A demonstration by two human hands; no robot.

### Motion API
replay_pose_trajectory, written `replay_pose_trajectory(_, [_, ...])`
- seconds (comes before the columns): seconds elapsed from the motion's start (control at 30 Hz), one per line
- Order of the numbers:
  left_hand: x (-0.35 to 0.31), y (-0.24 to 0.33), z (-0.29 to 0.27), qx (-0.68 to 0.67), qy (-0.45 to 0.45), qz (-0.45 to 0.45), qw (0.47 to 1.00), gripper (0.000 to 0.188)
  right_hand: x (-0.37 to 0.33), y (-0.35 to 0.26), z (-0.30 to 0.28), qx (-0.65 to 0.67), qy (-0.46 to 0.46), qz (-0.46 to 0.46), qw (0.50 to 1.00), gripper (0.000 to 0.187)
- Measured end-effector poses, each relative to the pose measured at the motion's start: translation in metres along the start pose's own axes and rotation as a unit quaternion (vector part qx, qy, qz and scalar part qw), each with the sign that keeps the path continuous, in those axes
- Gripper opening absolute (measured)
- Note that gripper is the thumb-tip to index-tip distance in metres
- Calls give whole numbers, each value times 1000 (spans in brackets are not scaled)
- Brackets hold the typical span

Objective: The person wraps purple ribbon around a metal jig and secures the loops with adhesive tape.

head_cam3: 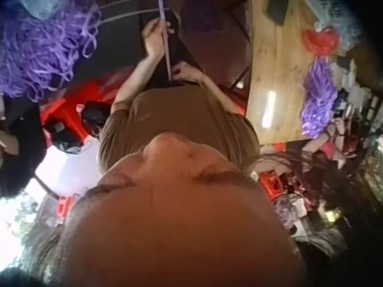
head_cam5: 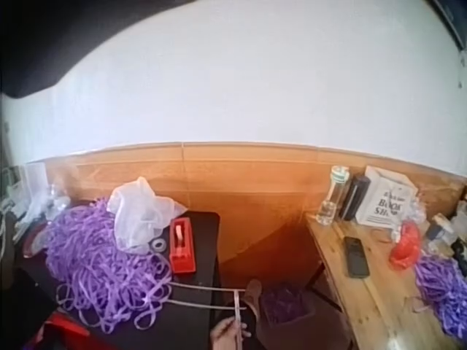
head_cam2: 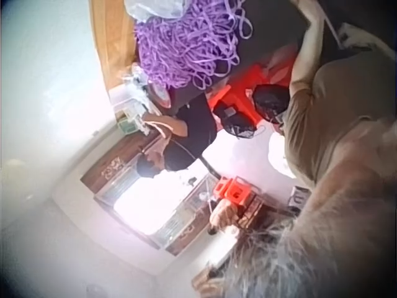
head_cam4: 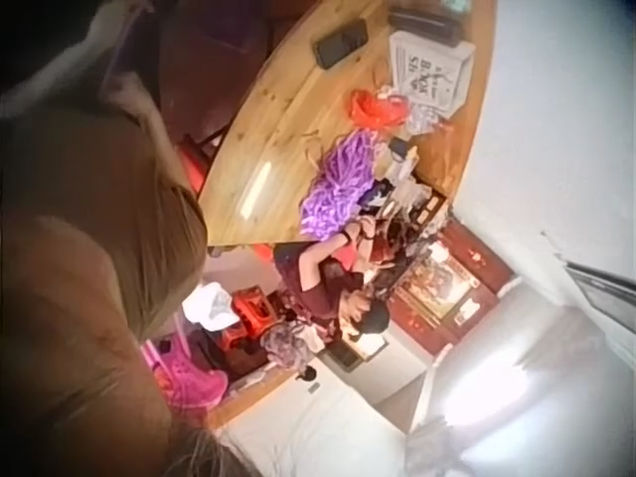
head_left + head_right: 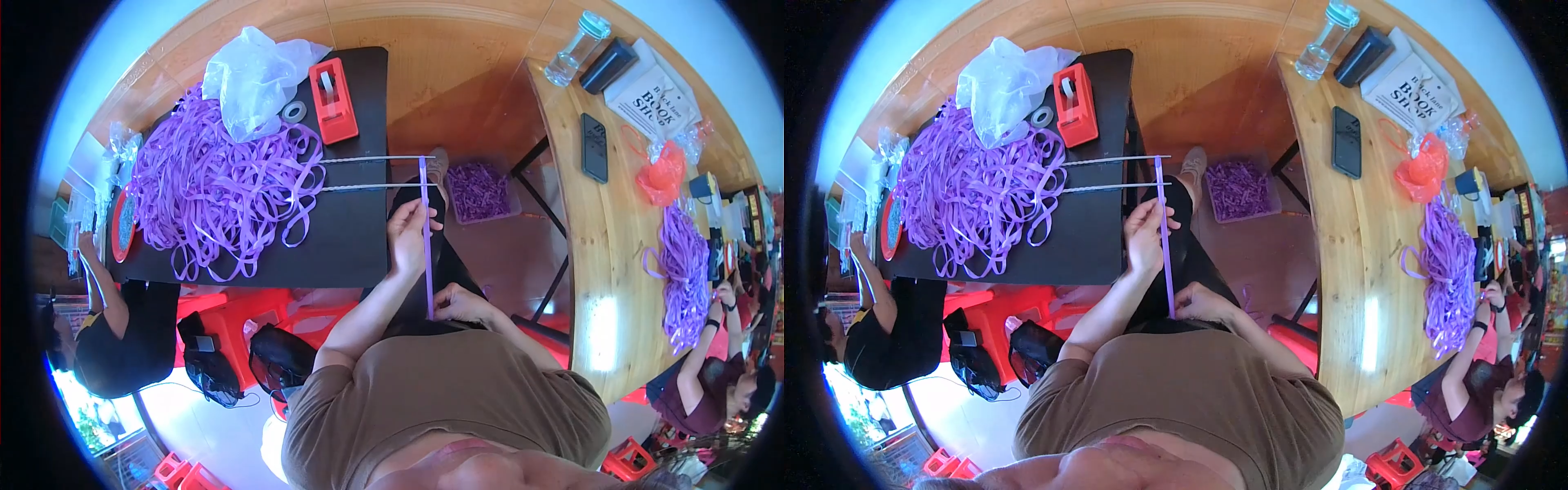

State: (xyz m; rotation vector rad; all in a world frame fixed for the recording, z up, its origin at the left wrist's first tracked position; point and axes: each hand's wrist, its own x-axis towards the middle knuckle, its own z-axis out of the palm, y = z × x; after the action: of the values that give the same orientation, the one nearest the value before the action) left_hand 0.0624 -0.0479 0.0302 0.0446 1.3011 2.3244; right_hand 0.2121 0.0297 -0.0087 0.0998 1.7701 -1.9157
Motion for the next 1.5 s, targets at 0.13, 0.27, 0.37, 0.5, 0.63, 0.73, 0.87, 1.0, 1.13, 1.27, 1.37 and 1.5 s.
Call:
replay_pose_trajectory(0.13, [1, -3, 0, -1, -3, -8, 1000, 16, 0, 0, -2, -1, 20, 13, 1000, 12])
replay_pose_trajectory(0.27, [-2, -4, 1, 5, 17, 8, 1000, 16, 1, -8, -23, 25, 14, 63, 998, 15])
replay_pose_trajectory(0.37, [-6, -1, 5, -18, 10, 1, 1000, 15, 10, -8, -50, -82, 293, -78, 949, 12])
replay_pose_trajectory(0.5, [-22, 11, 10, 0, 10, -7, 1000, 14, 33, -81, -67, -358, 535, -374, 668, 26])
replay_pose_trajectory(0.63, [-34, 20, 18, 7, -7, -7, 1000, 11, 48, -115, -74, -536, 425, -483, 548, 39])
replay_pose_trajectory(0.73, [-41, 23, 14, 16, -34, -5, 999, 12, 56, -124, -71, -577, 369, -515, 515, 38])
replay_pose_trajectory(0.87, [-61, 73, 15, 342, -164, 69, 923, 19, 58, -125, -72, -596, 364, -529, 483, 27])
replay_pose_trajectory(1.0, [-54, 167, 13, 636, -315, 341, 617, 21, 55, -126, -70, -607, 378, -520, 467, 26])
replay_pose_trajectory(1.13, [43, 183, 25, 602, -249, 388, 652, 10, 57, -125, -64, -614, 389, -508, 462, 29])
replay_pose_trajectory(1.27, [109, 149, 28, 607, -336, 326, 642, 18, 57, -132, -55, -618, 395, -492, 469, 30])
replay_pose_trajectory(1.37, [121, 139, 37, 563, -383, 133, 720, 21, 59, -135, -54, -616, 388, -497, 472, 19])
replay_pose_trajectory(1.5, [131, 139, 43, 579, -417, 65, 697, 19, 61, -138, -54, -619, 385, -500, 467, 19])
